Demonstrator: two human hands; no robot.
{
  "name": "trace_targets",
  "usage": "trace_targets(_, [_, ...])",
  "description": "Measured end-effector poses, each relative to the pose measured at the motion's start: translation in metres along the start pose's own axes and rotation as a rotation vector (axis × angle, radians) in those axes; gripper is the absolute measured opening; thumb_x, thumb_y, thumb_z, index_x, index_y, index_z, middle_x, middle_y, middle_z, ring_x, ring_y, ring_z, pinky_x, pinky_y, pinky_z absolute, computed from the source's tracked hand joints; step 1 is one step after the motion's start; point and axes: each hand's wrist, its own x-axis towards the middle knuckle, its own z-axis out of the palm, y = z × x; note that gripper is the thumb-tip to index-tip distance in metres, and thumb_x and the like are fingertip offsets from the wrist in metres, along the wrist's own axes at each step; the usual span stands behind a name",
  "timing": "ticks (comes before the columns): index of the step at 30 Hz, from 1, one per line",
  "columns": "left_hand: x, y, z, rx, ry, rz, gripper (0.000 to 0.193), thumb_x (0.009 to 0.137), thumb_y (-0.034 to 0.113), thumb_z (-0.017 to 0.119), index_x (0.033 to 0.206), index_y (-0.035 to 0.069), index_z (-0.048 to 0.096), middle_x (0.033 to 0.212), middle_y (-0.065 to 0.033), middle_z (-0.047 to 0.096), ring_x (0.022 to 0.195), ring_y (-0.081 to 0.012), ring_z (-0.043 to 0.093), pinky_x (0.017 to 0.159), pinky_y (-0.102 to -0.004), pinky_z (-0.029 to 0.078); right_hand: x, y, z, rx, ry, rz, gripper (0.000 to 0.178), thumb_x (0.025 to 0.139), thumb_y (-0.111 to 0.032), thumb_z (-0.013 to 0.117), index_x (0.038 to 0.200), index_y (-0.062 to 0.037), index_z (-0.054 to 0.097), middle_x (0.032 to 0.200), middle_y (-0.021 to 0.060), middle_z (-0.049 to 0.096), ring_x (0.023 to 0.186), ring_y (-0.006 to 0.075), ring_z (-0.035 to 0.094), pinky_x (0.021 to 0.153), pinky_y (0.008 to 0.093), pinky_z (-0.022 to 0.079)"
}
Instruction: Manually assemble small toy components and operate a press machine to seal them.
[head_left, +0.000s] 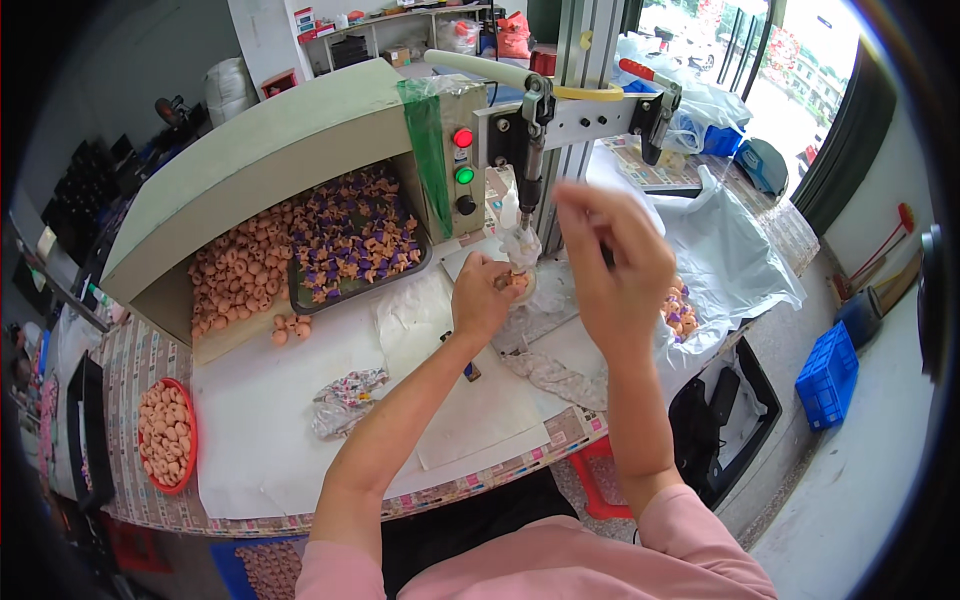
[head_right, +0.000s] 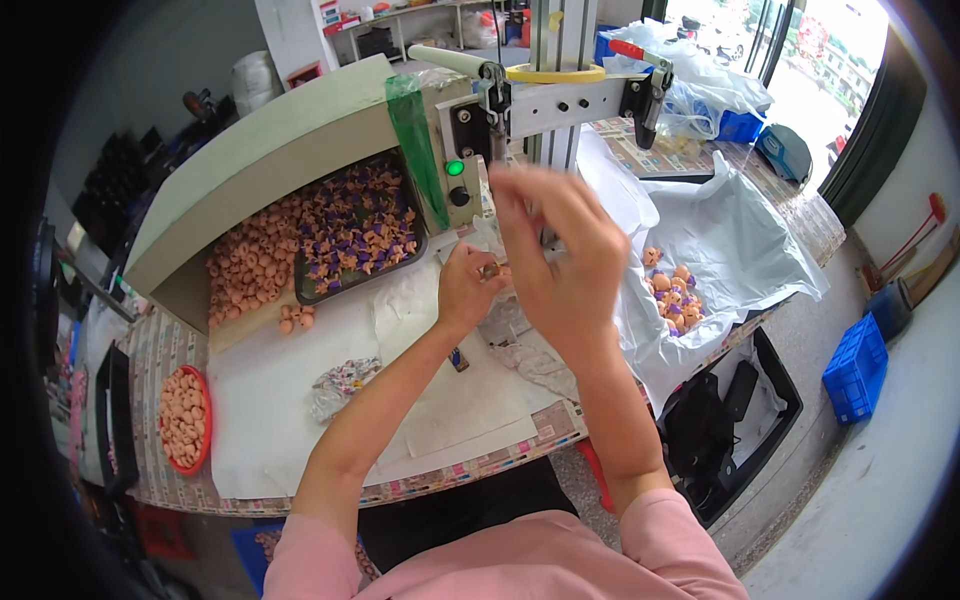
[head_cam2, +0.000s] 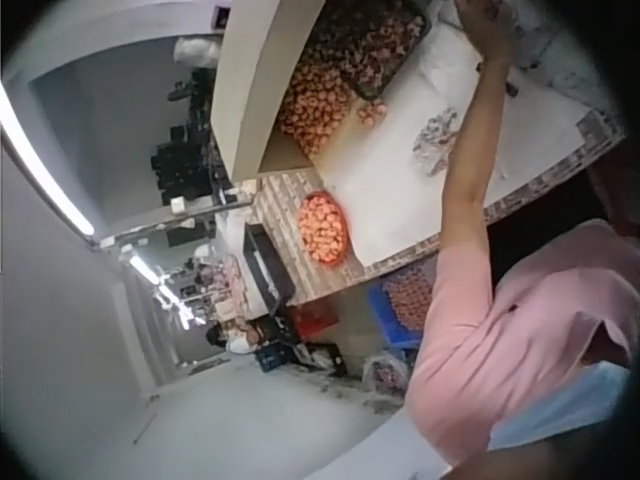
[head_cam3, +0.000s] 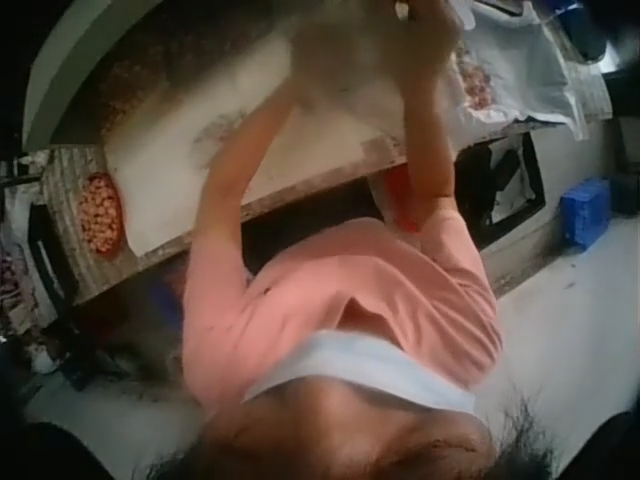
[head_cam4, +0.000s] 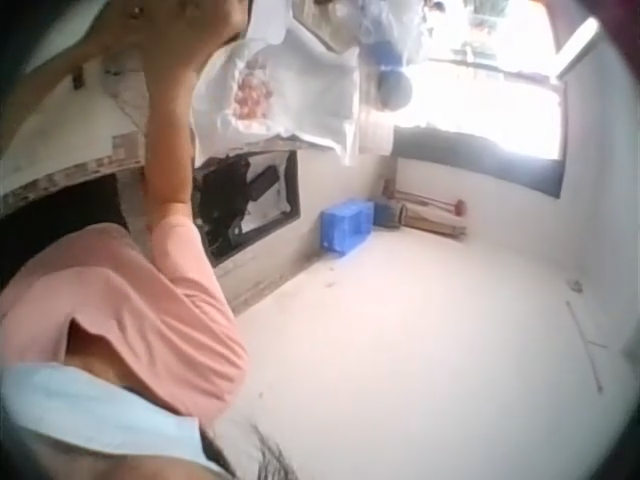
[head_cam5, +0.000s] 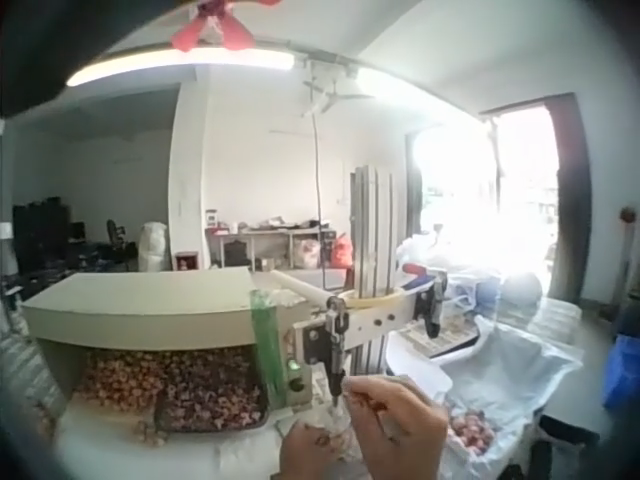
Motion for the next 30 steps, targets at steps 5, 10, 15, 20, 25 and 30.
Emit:
trace_targets(5, [-0.004,0.005,0.003,-0.004,-0.004,0.014,0.025,0.067,0.008,0.079,0.090,0.004,0.070,0.086,-0.0074,0.056,0.075,-0.0214,0.058,0.068,-0.0327,0.047,0.086,0.048,0.052,-0.405,0.138,-0.180,0.048,0.082,-0.030,0.073,0.121,-0.0049,0.060,0.104,0.0112,0.067,0.092,0.0189,0.062,0.084,0.0329,0.046])
trace_targets(10, [-0.007,-0.004,-0.006,-0.051,0.028,0.031,0.022,0.066,0.007,0.080,0.084,0.002,0.069,0.085,-0.0065,0.055,0.071,-0.0190,0.056,0.065,-0.0306,0.046,0.142,0.034,0.037,0.122,-0.235,0.265,0.051,0.082,-0.033,0.071,0.122,-0.0044,0.058,0.104,0.0133,0.066,0.092,0.0213,0.063,0.084,0.0349,0.046])
trace_targets(15, [-0.011,-0.007,-0.010,-0.114,0.078,0.064,0.025,0.069,0.002,0.075,0.092,-0.003,0.065,0.090,-0.0070,0.059,0.074,-0.0166,0.059,0.068,-0.0282,0.047,0.099,-0.020,-0.032,0.828,-0.173,-0.312,0.026,0.100,-0.023,0.043,0.103,-0.0019,0.059,0.072,0.0023,0.044,0.078,0.0189,0.048,0.096,0.0443,0.042])
trace_targets(20, [-0.023,-0.022,-0.047,-0.695,-0.127,-0.403,0.023,0.082,0.000,0.064,0.105,0.000,0.061,0.098,-0.0069,0.061,0.083,-0.0141,0.062,0.076,-0.0271,0.052,-0.014,0.024,-0.042,0.220,-0.086,-0.354,0.032,0.093,-0.035,0.057,0.099,-0.0039,0.061,0.107,0.0175,0.066,0.116,0.0305,0.053,0.096,0.0416,0.038])
trace_targets(25, [-0.093,0.013,-0.126,-1.268,-0.159,-0.690,0.022,0.094,0.007,0.055,0.116,0.003,0.056,0.101,-0.0064,0.062,0.086,-0.0134,0.062,0.081,-0.0250,0.055,-0.108,0.022,0.000,0.233,-0.066,0.214,0.051,0.089,-0.025,0.062,0.131,0.0003,0.049,0.133,0.0176,0.053,0.123,0.0264,0.050,0.097,0.0343,0.039])
trace_targets(30, [-0.171,-0.001,-0.171,-1.380,-0.213,-0.635,0.035,0.097,0.018,0.055,0.129,0.006,0.051,0.112,-0.0057,0.059,0.088,-0.0092,0.060,0.079,-0.0229,0.055,-0.176,-0.003,0.076,0.128,-0.526,0.221,0.032,0.083,-0.002,0.062,0.114,-0.0027,0.063,0.117,0.0150,0.062,0.110,0.0301,0.057,0.094,0.0364,0.044])
